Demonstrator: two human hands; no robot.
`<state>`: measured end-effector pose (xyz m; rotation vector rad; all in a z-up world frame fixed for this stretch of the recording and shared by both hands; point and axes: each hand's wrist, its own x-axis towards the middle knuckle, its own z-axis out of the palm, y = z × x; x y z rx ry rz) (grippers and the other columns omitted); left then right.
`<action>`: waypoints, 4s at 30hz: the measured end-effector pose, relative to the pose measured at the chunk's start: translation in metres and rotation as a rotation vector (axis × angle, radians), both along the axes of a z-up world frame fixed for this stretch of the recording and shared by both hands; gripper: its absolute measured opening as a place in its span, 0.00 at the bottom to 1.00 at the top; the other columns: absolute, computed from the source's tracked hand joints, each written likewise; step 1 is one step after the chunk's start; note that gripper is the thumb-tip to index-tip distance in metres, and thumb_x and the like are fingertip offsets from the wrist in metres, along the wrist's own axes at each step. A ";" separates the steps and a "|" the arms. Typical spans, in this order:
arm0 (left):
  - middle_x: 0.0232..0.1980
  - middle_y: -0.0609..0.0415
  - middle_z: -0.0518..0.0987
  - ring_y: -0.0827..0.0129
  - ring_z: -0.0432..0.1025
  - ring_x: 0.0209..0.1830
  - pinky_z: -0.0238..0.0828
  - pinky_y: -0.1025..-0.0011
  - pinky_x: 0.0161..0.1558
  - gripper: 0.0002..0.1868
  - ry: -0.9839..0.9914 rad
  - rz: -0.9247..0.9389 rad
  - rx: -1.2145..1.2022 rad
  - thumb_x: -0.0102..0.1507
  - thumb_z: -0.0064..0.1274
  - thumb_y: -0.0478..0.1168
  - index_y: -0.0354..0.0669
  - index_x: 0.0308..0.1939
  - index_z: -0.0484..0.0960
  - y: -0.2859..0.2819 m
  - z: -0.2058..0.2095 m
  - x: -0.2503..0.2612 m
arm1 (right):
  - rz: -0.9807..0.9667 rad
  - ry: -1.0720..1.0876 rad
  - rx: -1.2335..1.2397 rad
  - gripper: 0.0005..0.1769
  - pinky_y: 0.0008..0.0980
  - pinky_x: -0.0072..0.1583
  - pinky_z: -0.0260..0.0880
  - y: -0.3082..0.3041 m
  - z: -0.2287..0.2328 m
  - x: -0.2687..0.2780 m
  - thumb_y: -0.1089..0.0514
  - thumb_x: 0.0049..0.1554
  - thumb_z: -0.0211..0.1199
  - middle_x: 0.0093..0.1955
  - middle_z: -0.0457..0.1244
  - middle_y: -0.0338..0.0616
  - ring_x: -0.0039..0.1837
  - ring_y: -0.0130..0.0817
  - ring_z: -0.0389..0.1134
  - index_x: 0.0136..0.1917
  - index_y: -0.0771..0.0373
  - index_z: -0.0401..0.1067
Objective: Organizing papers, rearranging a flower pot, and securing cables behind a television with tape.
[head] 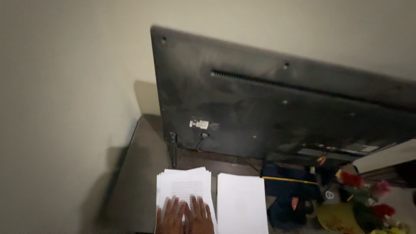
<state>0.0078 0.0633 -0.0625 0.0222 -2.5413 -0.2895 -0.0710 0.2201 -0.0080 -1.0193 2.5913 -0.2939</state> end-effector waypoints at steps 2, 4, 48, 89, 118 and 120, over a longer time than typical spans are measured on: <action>0.76 0.44 0.60 0.46 0.53 0.77 0.38 0.31 0.67 0.32 0.000 0.008 -0.015 0.64 0.42 0.53 0.49 0.71 0.67 0.002 -0.010 0.000 | -0.002 -0.086 0.039 0.38 0.63 0.77 0.32 -0.006 0.008 -0.001 0.42 0.64 0.52 0.86 0.33 0.55 0.85 0.61 0.31 0.83 0.49 0.49; 0.78 0.44 0.57 0.48 0.51 0.78 0.36 0.31 0.68 0.33 0.004 0.020 -0.031 0.65 0.40 0.54 0.48 0.73 0.64 -0.002 -0.019 -0.005 | 0.000 -0.168 0.075 0.37 0.62 0.78 0.28 -0.009 0.003 -0.005 0.41 0.65 0.49 0.87 0.30 0.54 0.85 0.61 0.27 0.84 0.49 0.47; 0.68 0.47 0.67 0.56 0.65 0.66 0.68 0.56 0.63 0.44 -1.161 1.261 0.876 0.57 0.69 0.58 0.49 0.71 0.67 -0.019 0.109 -0.066 | -0.946 -0.470 -0.260 0.41 0.37 0.66 0.71 -0.006 0.005 -0.066 0.57 0.49 0.74 0.60 0.69 0.55 0.64 0.49 0.71 0.70 0.65 0.59; 0.48 0.39 0.84 0.54 0.80 0.46 0.78 0.55 0.51 0.23 0.015 0.514 1.419 0.57 0.61 0.35 0.34 0.56 0.79 -0.046 0.158 0.004 | -0.444 -0.358 -0.920 0.22 0.38 0.58 0.73 0.015 0.244 -0.042 0.59 0.57 0.67 0.52 0.73 0.56 0.55 0.41 0.75 0.62 0.67 0.69; 0.37 0.46 0.87 0.65 0.79 0.35 0.77 0.64 0.39 0.14 -0.193 0.228 1.476 0.55 0.69 0.32 0.30 0.42 0.87 -0.118 0.127 0.007 | -0.842 -0.652 -0.793 0.21 0.41 0.56 0.80 0.061 0.161 -0.073 0.60 0.55 0.70 0.52 0.74 0.51 0.53 0.41 0.78 0.60 0.65 0.72; 0.39 0.44 0.86 0.61 0.80 0.36 0.78 0.61 0.39 0.18 -0.247 0.360 1.529 0.55 0.68 0.35 0.32 0.46 0.82 -0.113 0.160 -0.002 | -0.744 -0.481 -1.021 0.29 0.38 0.61 0.73 0.054 0.128 -0.073 0.64 0.55 0.63 0.55 0.71 0.49 0.59 0.37 0.74 0.69 0.62 0.63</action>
